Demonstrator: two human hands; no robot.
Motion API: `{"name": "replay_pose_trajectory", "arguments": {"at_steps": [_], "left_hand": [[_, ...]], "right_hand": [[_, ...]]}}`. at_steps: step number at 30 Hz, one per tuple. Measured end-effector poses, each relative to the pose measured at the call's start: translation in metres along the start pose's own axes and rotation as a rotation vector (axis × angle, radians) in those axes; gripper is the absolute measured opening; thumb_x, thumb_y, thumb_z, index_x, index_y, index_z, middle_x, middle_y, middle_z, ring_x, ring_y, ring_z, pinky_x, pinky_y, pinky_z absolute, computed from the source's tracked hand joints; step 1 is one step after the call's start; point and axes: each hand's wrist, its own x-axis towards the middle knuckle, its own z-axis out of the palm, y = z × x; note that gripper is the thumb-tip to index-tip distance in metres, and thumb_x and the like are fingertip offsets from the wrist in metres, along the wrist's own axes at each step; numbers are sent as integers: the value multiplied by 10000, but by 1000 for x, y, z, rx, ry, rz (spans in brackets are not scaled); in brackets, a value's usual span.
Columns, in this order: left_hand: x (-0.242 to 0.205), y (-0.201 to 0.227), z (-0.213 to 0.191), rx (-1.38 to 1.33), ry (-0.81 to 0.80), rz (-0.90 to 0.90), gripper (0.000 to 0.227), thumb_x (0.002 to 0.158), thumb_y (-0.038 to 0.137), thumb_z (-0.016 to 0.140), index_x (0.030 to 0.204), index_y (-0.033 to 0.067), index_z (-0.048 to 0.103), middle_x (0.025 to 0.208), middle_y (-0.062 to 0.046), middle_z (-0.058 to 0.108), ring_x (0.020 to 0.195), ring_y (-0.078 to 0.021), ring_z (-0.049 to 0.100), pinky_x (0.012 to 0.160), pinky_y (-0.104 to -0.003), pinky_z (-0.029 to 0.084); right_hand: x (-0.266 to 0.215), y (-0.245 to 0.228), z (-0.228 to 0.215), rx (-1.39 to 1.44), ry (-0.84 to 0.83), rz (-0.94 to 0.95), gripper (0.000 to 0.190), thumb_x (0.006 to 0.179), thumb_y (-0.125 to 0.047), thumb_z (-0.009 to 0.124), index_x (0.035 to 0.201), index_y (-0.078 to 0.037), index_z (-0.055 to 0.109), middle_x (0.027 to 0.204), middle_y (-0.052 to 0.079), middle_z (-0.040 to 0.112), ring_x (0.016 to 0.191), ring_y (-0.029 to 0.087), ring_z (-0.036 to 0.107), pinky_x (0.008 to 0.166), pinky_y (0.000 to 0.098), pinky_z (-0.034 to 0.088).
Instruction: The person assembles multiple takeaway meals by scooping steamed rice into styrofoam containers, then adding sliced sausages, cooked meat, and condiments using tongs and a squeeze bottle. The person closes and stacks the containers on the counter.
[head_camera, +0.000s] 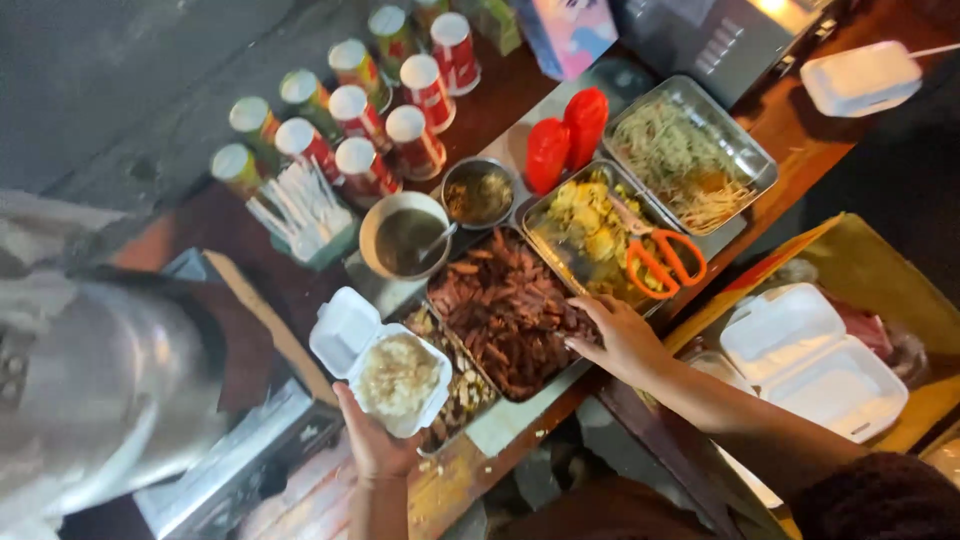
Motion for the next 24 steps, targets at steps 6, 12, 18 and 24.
{"name": "replay_pose_trajectory", "arguments": {"at_steps": [6, 12, 18, 24], "left_hand": [[-35, -18, -10, -21, 38, 29, 906, 762, 722, 414, 1536, 251, 434, 1500, -82, 530, 1335, -365, 527, 1047, -552, 456], [-53, -42, -17, -26, 68, 96, 848, 819, 670, 422, 1535, 217, 433, 1454, -94, 541, 1296, -353, 537, 1015, -519, 463], [-54, -54, -19, -29, 59, 66, 863, 795, 670, 452, 1517, 198, 438, 1404, -125, 550, 1255, -368, 547, 980, -535, 485], [-38, -58, -23, -19, 63, 8, 815, 803, 665, 484, 1475, 203, 491, 1338, -103, 597, 1208, -342, 584, 969, -500, 498]], "right_hand": [[-5, 36, 38, -259, 12, -93, 807, 893, -416, 718, 1542, -121, 341, 1357, 160, 542, 1159, 351, 578, 931, 475, 509], [9, 1, -8, -158, -262, 178, 680, 974, -299, 584, 1550, -143, 259, 1380, 151, 448, 1009, 282, 597, 744, 416, 564], [13, -17, -51, -337, -372, 166, 663, 1022, -440, 422, 1562, -132, 191, 1246, 126, 558, 777, 226, 675, 576, 361, 551], [3, 1, -71, -429, -165, 37, 427, 1033, -473, 417, 1384, -246, 500, 828, -42, 641, 508, 97, 541, 377, 241, 415]]}}
